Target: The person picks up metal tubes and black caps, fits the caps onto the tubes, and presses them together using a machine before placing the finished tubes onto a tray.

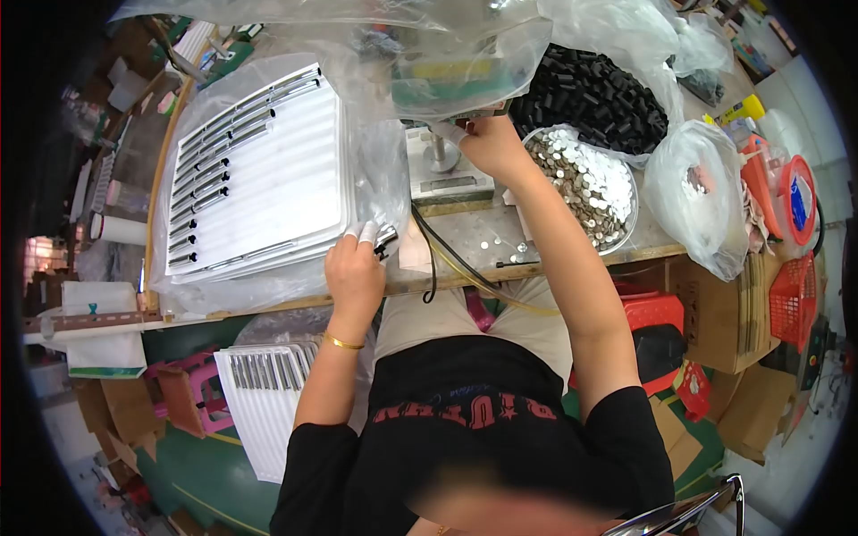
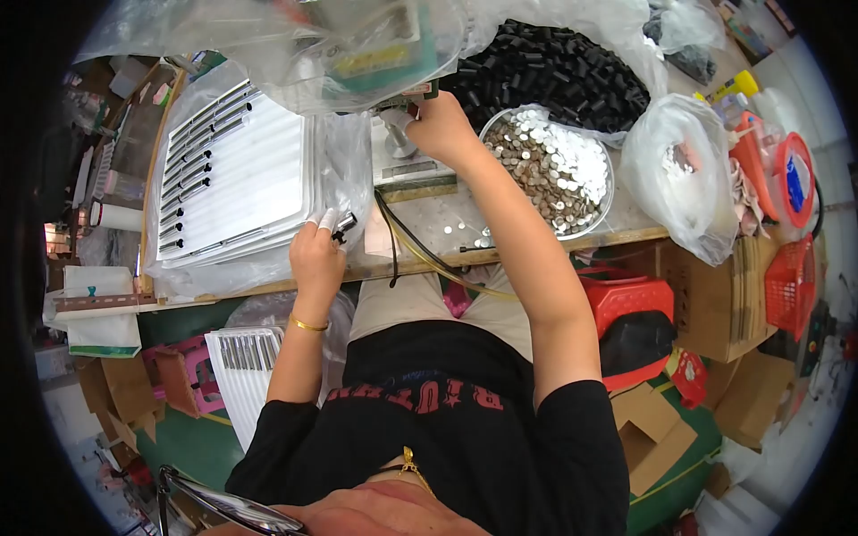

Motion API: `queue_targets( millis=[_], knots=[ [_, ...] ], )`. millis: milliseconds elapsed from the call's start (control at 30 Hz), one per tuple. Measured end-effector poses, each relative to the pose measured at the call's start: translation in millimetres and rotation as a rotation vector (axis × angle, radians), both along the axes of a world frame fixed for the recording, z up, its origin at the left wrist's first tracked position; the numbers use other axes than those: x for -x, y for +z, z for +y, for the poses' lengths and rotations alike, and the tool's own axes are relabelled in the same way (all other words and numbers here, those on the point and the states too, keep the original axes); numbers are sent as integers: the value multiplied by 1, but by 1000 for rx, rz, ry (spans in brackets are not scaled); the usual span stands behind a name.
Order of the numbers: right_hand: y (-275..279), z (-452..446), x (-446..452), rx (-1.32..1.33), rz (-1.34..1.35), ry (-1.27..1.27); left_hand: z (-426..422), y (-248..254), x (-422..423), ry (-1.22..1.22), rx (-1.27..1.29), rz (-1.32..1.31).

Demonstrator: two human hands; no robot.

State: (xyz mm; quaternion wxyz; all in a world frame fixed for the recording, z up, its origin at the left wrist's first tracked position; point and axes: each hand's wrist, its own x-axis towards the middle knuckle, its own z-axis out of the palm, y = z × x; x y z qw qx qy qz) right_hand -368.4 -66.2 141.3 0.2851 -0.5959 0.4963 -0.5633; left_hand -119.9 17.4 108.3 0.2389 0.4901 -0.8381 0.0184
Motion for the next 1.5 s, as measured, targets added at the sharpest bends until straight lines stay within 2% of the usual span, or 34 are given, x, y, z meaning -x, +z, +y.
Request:
queue_targets(
  millis=[33, 100, 200, 233, 267, 300, 433, 533, 567, 633, 700, 733, 767, 833, 867, 933, 967, 1033, 1167, 1233, 1333, 1400, 1467, 1500],
  knots=[
    [-2, 2, 4, -4, 2, -3, -2, 3, 6, -32, 62, 66],
    [21, 16, 3, -184, 371, -57, -2, 5, 14, -58, 113, 129],
    [23, 26, -4, -227, 307, -145, -2, 6, 26, -99, -113, 339],
    [18, 26, -5, -248, 269, -196, -2, 6, 28, -88, -112, 338],
    [-10, 19, -4, -89, 205, -247, -2, 5, 27, -65, -152, 296],
    [-10, 20, -3, -87, 200, -228, -1, 5, 24, -38, -194, 252],
    [-1, 18, -6, -212, 390, -226, 8, 2, -2, -2, -169, 288],
    [2, 27, -14, -229, 270, -192, 14, 0, -29, 115, -105, 259],
    [-8, 28, -17, -104, 215, -256, 16, -3, -41, 149, -43, 262],
    [2, 52, -21, -19, 389, -331, 18, -14, -64, 223, -54, 286],
    [-8, 73, -45, -200, 300, -131, 19, -18, -81, 274, 11, 134],
    [-13, 81, -60, -189, 420, -32, 18, -20, -86, 315, -61, 63],
    [-22, 80, -74, -194, 416, -28, 14, -21, -89, 318, -66, 57],
    [-37, 71, -98, -31, 463, 103, 7, -26, -92, 377, -90, -51],
    [-35, 62, -108, -33, 464, 105, 5, -24, -90, 377, -137, -47],
    [-27, 43, -122, -199, 601, 158, 3, -25, -88, 413, -194, -42],
    [-25, 37, -126, -201, 603, 158, 1, -26, -88, 445, -246, -36],
    [-23, 25, -133, -405, 561, 249, -4, -28, -89, 443, -222, -19],
    [-27, 26, -144, -458, 531, 239, -11, -32, -96, 474, -247, -27],
    [-37, 22, -151, -424, 418, 225, -14, -29, -99, 489, -268, -11],
    [-28, 24, -145, -422, 461, 240, -14, -23, -106, 453, -237, -5],
    [-26, 26, -129, -389, 499, 244, -4, -7, -109, 403, -100, 39],
    [-31, 31, -108, -49, 961, 292, 5, 8, -107, 451, -189, 9],
    [-37, 34, -104, -56, 962, 288, 8, 12, -105, 496, -278, -23]
  ],
)
